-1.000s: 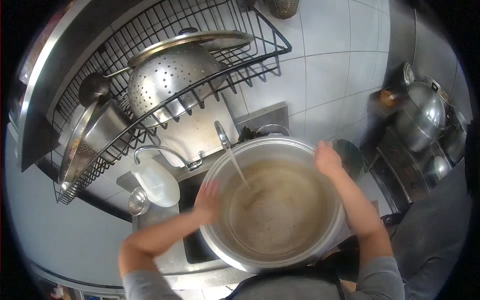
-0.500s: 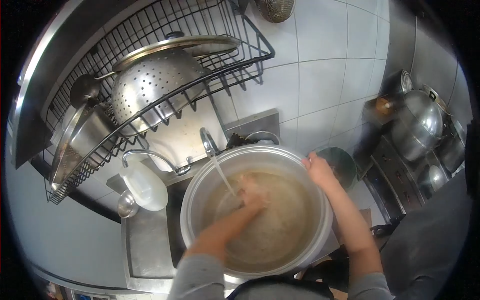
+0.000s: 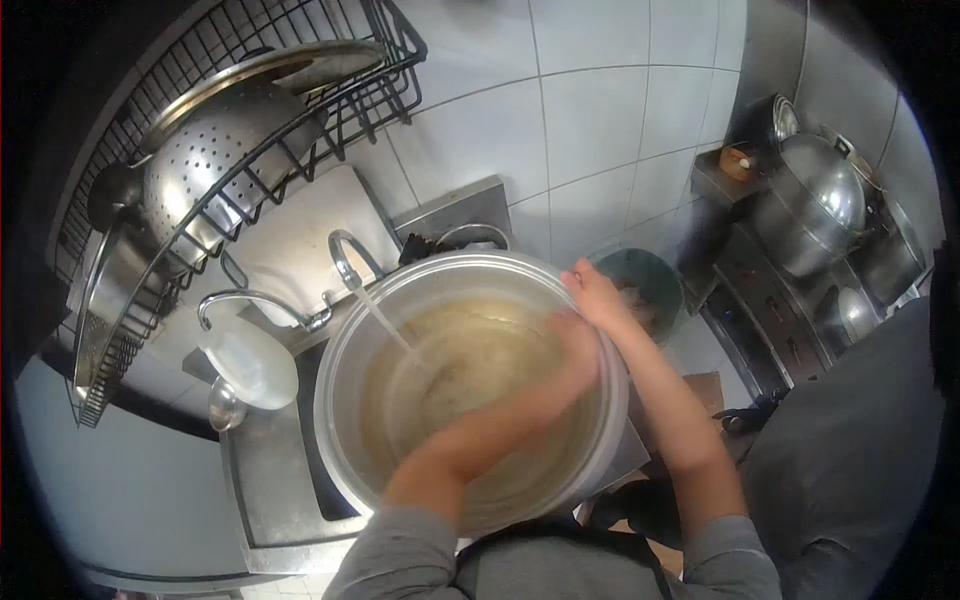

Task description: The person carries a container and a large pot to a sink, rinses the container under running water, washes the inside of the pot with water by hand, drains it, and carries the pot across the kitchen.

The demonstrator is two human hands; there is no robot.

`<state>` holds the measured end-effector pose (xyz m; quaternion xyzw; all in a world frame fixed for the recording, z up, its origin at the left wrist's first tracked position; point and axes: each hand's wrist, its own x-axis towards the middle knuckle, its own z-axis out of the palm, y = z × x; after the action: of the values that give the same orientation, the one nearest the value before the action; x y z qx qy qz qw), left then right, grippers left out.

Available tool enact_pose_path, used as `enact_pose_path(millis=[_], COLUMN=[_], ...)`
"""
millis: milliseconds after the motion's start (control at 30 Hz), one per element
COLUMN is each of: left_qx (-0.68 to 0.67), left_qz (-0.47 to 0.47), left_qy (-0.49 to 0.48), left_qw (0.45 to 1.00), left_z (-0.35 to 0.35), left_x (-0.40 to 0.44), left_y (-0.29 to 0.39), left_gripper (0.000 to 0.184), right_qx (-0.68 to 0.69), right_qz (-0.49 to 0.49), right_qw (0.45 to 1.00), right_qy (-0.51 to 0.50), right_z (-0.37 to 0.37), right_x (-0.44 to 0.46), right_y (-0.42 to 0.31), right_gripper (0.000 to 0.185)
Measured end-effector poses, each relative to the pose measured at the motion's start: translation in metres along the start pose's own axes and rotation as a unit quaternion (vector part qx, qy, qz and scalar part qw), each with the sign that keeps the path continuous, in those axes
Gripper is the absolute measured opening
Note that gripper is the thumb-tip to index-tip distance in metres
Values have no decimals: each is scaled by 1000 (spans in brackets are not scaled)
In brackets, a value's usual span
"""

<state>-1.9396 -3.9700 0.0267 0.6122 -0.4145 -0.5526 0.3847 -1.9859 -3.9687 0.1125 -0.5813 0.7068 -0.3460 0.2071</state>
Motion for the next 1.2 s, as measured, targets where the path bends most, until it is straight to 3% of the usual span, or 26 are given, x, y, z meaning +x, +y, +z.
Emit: enact_pose_path(millis=[100, 200, 267, 333, 367, 433, 467, 500, 533, 567, 600, 667, 700, 767, 800, 867, 933, 1000, 1100, 1200], left_qx=[-13, 205, 412, 596, 670, 775, 841, 761, 775, 686, 661, 500, 542, 453, 311, 189, 179, 140, 150, 393], left_qz=[-116, -167, -122, -66, -111, -89, -91, -106, -53, 33, 109, 162, 192, 159, 92, 119, 27, 66, 66, 72], left_qy=[-268, -451, -534, -585, -591, -473, -332, -262, -253, -71, -104, -67, -47, 26, 81, 96, -1, -128, -387, -479], left_qw=[956, 853, 728, 547, 436, 409, 417, 584, 577, 723, 735, 848, 816, 877, 943, 970, 983, 980, 907, 781], left_z=[-57, -147, -209, -282, -304, -343, -337, -338, -316, -309, -299, -249, -223, -169, -143, -108, -84, -80, -146, -269], left_x=[-110, -178, -169, -147, -126, -78, -88, -55, -30, -3, 46, 61, 61, 52, 38, 19, -7, -47, -131, -168], left_y=[19, 38, 25, 9, 10, -34, 12, -5, -6, -36, -76, -52, -57, -47, -29, -22, -19, -38, -22, 13], left_gripper=[67, 72, 65, 60, 57, 59, 65, 73, 69, 57, 52, 49, 52, 57, 60, 61, 61, 64, 66, 68], right_qx=[-10, -27, -42, -68, -67, -67, -66, -66, -66, -63, -59, -51, -48, -40, -33, -24, -20, -24, -4, 30], right_qz=[9, 13, 4, -18, -19, -22, -21, -21, -21, -14, -6, 2, 3, 3, 3, 5, 7, -7, -12, 1], right_qw=[1000, 1000, 999, 997, 997, 997, 997, 997, 997, 997, 998, 999, 999, 999, 999, 999, 999, 999, 999, 1000], right_qy=[4, 2, -19, -46, -42, -37, -37, -36, -36, -32, -27, -13, -6, 10, 20, 30, 35, 35, 31, 6], right_z=[3, 2, -2, -9, -9, -7, -5, -4, -2, -1, -1, 2, 3, 10, 16, 25, 26, 25, 25, 23], right_x=[5, 2, -2, -5, -5, -5, -6, -7, -8, -10, -13, -16, -18, -24, -29, -35, -30, -27, -18, -17], right_y=[1, -6, -12, -15, -17, -21, -24, -26, -27, -28, -28, -33, -35, -37, -37, -35, -27, -20, -10, -6], right_gripper=[39, 45, 50, 56, 57, 59, 58, 57, 56, 55, 54, 52, 51, 48, 47, 45, 46, 46, 46, 44])
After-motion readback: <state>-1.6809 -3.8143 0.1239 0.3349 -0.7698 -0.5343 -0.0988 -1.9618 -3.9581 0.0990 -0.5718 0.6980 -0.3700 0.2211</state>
